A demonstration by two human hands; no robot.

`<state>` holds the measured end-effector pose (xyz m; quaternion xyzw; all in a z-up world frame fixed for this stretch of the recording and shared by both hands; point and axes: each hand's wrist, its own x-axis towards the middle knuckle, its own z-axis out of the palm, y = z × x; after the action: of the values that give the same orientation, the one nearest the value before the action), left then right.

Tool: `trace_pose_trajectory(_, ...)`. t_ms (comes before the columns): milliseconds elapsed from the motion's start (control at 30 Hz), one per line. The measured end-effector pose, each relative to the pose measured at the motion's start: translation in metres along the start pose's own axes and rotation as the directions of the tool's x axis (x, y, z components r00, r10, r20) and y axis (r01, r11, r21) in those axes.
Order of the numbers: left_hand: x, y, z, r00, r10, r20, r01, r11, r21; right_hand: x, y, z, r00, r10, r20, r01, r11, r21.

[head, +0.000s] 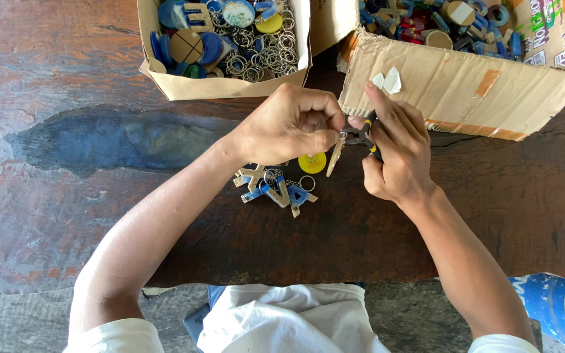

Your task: The person attaches metal split rings and chains to wooden and plastic charms using pliers, assembling several keychains on a wooden table.

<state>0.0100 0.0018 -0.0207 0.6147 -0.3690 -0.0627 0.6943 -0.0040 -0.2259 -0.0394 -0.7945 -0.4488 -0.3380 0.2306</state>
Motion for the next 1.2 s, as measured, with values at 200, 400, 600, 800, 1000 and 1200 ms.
trace_pose_trajectory(200, 0.001, -0.004, -0.002, 0.997, -0.053, 0.059, 0.056, 0.997, -0.051, -0.001, 0.002, -0.001, 1.000, -0.024, 0.017, 0.025, 0.999, -0.039)
trace_pose_trajectory(400, 0.000, -0.002, -0.004, 0.995, -0.057, 0.082, 0.057, 0.998, -0.007, -0.019, 0.013, 0.011, 0.999, -0.006, 0.041, 0.008, 0.999, -0.052)
trace_pose_trajectory(600, 0.000, 0.007, -0.005, 0.998, -0.037, 0.047, 0.031, 0.993, 0.113, -0.038, 0.028, 0.019, 0.998, -0.054, 0.038, 0.055, 0.998, -0.042)
trace_pose_trajectory(800, 0.001, 0.018, -0.011, 0.999, 0.003, 0.054, -0.026, 0.902, 0.431, -0.026, 0.016, 0.019, 0.998, 0.024, 0.051, -0.027, 0.998, 0.060)
trace_pose_trajectory(1000, -0.003, 0.046, -0.034, 0.655, -0.692, 0.303, 0.250, 0.577, 0.777, -0.052, 0.039, 0.035, 0.969, 0.223, 0.103, -0.242, 0.937, 0.251)
trace_pose_trajectory(1200, -0.008, 0.003, -0.030, 0.611, -0.712, 0.346, 0.267, 0.597, 0.757, -0.033, 0.031, 0.024, 0.934, 0.326, 0.144, -0.355, 0.888, 0.293)
